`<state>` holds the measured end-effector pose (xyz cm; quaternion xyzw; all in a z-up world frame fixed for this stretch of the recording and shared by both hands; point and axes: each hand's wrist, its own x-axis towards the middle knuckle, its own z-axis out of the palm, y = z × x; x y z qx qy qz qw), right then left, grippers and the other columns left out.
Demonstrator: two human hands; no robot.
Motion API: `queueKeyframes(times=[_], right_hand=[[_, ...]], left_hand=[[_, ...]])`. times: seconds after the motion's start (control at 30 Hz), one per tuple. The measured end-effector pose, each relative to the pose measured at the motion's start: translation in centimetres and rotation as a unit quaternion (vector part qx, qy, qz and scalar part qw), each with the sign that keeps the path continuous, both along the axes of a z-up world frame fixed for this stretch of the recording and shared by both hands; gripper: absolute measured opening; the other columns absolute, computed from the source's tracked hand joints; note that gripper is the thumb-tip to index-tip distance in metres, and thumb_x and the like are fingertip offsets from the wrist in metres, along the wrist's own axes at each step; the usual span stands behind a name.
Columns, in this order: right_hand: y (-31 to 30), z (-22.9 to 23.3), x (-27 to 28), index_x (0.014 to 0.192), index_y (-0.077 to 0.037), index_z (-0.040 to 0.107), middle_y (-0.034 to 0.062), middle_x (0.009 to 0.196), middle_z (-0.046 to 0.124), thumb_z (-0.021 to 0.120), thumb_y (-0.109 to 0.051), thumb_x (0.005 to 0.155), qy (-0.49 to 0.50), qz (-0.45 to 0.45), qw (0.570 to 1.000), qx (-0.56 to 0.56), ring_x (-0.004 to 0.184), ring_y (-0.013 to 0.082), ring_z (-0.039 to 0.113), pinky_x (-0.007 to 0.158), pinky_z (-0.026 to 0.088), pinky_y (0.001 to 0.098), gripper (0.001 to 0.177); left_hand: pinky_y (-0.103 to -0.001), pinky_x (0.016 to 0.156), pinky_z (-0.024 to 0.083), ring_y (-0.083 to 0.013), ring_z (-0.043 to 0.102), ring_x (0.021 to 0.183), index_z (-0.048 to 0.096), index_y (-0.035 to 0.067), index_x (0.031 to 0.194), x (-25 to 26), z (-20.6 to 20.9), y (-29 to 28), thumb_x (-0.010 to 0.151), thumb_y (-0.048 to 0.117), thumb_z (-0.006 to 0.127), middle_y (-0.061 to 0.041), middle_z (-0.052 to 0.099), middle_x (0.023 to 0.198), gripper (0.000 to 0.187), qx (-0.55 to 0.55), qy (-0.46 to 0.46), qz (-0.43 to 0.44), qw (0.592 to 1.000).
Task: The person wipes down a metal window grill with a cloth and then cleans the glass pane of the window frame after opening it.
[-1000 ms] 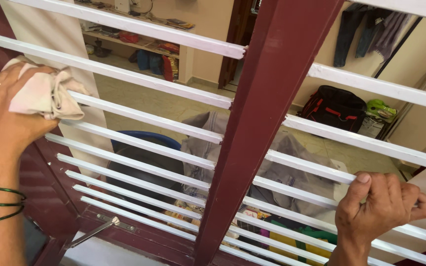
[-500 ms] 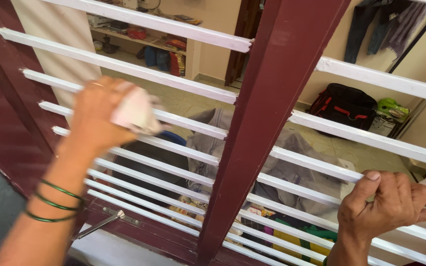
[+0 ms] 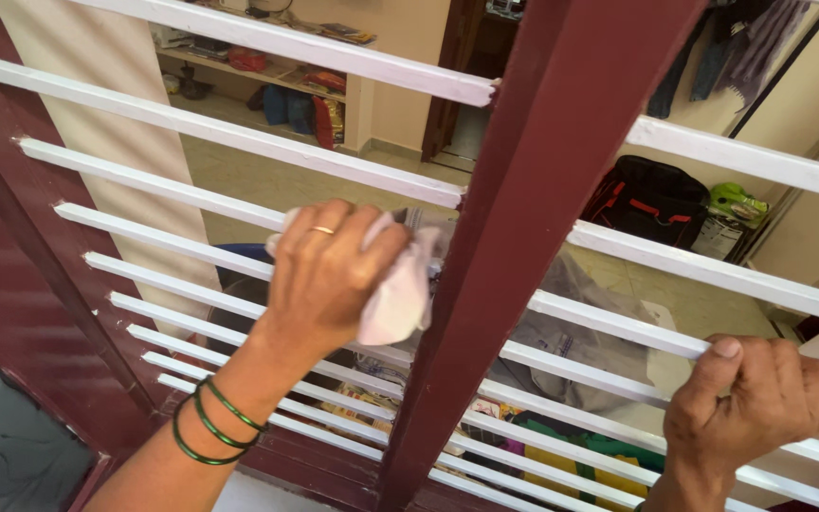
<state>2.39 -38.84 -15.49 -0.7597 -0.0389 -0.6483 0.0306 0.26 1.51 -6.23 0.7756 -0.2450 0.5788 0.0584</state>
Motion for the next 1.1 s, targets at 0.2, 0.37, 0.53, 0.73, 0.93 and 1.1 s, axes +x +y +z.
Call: queueKeyframes(times=[0.2, 0.37, 0.53, 0.73, 0.93, 1.1], right_hand=[[1.1, 0.5, -0.2, 0.078, -0.01, 0.056, 0.0033, 0.082, 0.05, 0.041, -0.023, 0.11, -0.011, 0.028, 0.999, 0.012, 0.095, 0.0232, 0.043, 0.111, 0.029, 0.0394, 0.037], [1.4, 0.6, 0.0, 0.079, -0.011, 0.056, 0.0029, 0.082, 0.049, 0.041, -0.023, 0.11, -0.019, 0.043, 0.999, 0.02, 0.096, 0.0237, 0.043, 0.108, 0.029, 0.0404, 0.036], [0.7, 0.1, 0.3, 0.075, -0.012, 0.054, 0.0022, 0.078, 0.047, 0.045, -0.018, 0.113, -0.027, 0.001, 1.0, 0.004, 0.089, 0.0209, 0.04, 0.114, 0.028, 0.0408, 0.04], [1.2, 0.6, 0.2, 0.075, -0.011, 0.054, 0.0019, 0.078, 0.047, 0.047, -0.021, 0.109, -0.034, 0.029, 0.999, 0.027, 0.088, 0.021, 0.039, 0.111, 0.028, 0.0393, 0.036], [1.6, 0.7, -0.3, 0.075, -0.011, 0.054, 0.0014, 0.08, 0.049, 0.047, -0.013, 0.105, -0.045, 0.01, 0.999, -0.008, 0.097, 0.0234, 0.048, 0.117, 0.024, 0.0445, 0.03], [0.3, 0.3, 0.0, 0.076, -0.01, 0.052, 0.0051, 0.079, 0.045, 0.048, -0.017, 0.11, -0.025, 0.035, 0.999, -0.004, 0.086, 0.0233, 0.043, 0.09, 0.032, 0.037, 0.035]], left_hand=[[-0.043, 0.076, 0.047, -0.0292, 0.061, 0.086, 0.068, 0.01, 0.092, 2.3, -1.8, 10.4, 0.076, 0.018, 0.081, -0.007, 0.061, 0.086, 0.023, -0.005, -0.062, 0.086, 0.994], [-0.037, 0.08, 0.048, -0.0285, 0.061, 0.09, 0.068, 0.01, 0.095, 3.1, -2.9, 20.8, 0.084, 0.013, 0.082, -0.008, 0.062, 0.092, 0.018, -0.016, -0.066, 0.181, 0.981], [-0.04, 0.088, 0.048, -0.0318, 0.057, 0.096, 0.066, 0.007, 0.101, 2.2, -3.6, 24.2, 0.083, 0.018, 0.087, -0.011, 0.06, 0.1, 0.031, -0.043, -0.044, 0.18, 0.982], [-0.048, 0.085, 0.048, -0.0358, 0.06, 0.099, 0.068, 0.01, 0.1, 0.1, -1.3, 16.4, 0.068, 0.028, 0.089, -0.011, 0.063, 0.1, 0.043, -0.068, 0.041, 0.107, 0.991], [-0.049, 0.094, 0.048, -0.0317, 0.064, 0.103, 0.069, 0.012, 0.106, -0.8, -1.0, 0.6, 0.063, 0.016, 0.083, -0.009, 0.067, 0.103, 0.045, -0.001, 0.029, -0.002, 1.0], [-0.045, 0.094, 0.053, -0.0287, 0.064, 0.1, 0.071, 0.011, 0.106, -1.0, -0.5, -1.3, 0.079, 0.009, 0.083, -0.007, 0.066, 0.102, 0.03, 0.019, -0.005, -0.03, 0.999]])
